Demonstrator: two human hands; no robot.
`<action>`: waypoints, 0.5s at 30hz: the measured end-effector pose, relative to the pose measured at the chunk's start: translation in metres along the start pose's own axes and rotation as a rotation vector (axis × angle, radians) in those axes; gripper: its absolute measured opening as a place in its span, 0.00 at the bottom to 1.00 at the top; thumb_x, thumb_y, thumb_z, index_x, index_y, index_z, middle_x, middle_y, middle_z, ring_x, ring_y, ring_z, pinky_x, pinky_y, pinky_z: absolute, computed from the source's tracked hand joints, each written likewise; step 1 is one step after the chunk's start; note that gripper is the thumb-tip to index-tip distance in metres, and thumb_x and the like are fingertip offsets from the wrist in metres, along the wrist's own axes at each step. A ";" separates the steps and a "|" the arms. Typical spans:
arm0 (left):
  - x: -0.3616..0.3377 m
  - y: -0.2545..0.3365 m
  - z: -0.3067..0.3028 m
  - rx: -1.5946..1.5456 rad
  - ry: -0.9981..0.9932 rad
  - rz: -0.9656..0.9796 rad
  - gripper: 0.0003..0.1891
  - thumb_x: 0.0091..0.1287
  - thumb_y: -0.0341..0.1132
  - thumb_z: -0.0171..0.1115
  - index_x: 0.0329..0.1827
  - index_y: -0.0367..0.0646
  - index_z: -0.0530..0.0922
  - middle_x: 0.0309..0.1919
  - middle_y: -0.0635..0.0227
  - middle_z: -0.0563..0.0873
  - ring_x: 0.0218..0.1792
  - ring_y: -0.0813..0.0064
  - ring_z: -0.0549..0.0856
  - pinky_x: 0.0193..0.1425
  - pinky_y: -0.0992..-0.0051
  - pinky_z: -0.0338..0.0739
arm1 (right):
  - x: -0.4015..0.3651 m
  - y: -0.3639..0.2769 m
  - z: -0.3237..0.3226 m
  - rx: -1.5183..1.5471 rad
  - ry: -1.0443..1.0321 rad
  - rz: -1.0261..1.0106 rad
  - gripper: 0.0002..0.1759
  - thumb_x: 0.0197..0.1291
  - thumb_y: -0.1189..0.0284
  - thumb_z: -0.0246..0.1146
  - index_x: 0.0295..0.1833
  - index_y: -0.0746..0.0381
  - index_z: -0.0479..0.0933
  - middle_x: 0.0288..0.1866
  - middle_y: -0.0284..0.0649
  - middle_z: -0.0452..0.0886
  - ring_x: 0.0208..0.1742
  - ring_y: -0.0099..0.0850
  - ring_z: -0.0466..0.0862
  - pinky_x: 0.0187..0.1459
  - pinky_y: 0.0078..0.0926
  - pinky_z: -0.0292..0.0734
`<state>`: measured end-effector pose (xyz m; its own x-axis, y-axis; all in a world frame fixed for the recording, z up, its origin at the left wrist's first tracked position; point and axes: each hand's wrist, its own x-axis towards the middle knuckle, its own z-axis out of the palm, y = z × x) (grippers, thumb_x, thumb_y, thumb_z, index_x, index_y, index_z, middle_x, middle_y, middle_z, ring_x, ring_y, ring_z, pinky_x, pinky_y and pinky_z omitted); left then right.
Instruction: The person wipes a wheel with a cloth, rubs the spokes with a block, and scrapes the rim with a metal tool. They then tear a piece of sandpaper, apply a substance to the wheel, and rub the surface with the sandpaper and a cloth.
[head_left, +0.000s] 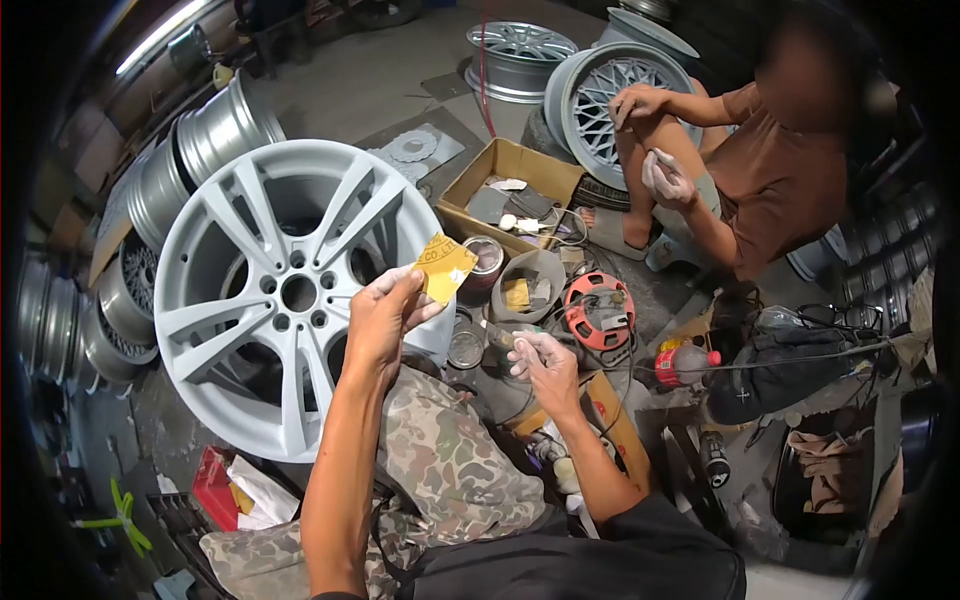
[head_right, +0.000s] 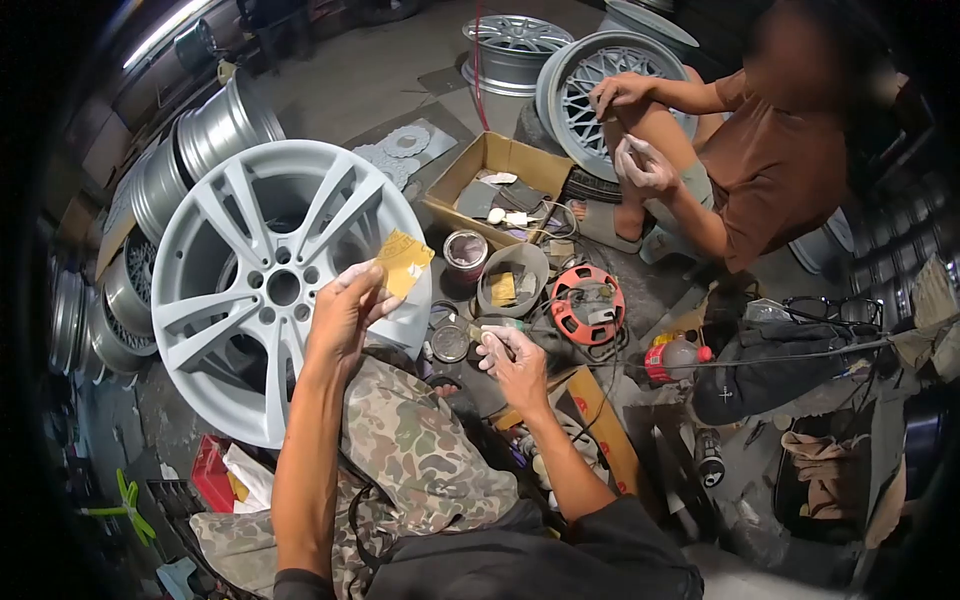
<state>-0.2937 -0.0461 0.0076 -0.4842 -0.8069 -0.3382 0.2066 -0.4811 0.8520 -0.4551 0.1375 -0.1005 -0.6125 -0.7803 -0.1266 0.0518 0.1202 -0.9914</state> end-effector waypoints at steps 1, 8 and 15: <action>0.000 -0.003 -0.004 0.046 -0.021 0.029 0.13 0.74 0.33 0.68 0.53 0.31 0.84 0.34 0.72 0.85 0.35 0.82 0.86 0.49 0.75 0.92 | 0.001 0.005 0.001 0.071 -0.011 0.031 0.17 0.77 0.67 0.64 0.60 0.67 0.83 0.41 0.39 0.89 0.33 0.19 0.85 0.34 0.18 0.79; -0.012 -0.006 -0.002 0.164 -0.073 0.086 0.15 0.75 0.37 0.68 0.54 0.33 0.86 0.26 0.79 0.79 0.31 0.85 0.84 0.47 0.75 0.89 | 0.007 0.003 0.013 0.232 -0.113 0.098 0.20 0.76 0.68 0.65 0.65 0.69 0.77 0.48 0.44 0.89 0.41 0.24 0.88 0.41 0.20 0.81; -0.010 -0.006 -0.015 0.098 0.012 0.146 0.18 0.75 0.37 0.68 0.59 0.29 0.82 0.41 0.66 0.88 0.41 0.77 0.89 0.51 0.72 0.88 | 0.008 0.037 -0.002 0.409 -0.117 0.264 0.11 0.74 0.75 0.58 0.58 0.64 0.70 0.53 0.48 0.88 0.47 0.32 0.90 0.48 0.28 0.85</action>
<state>-0.2774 -0.0404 0.0000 -0.4444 -0.8703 -0.2124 0.1898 -0.3232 0.9271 -0.4596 0.1367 -0.1382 -0.4452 -0.8224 -0.3542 0.5124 0.0904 -0.8540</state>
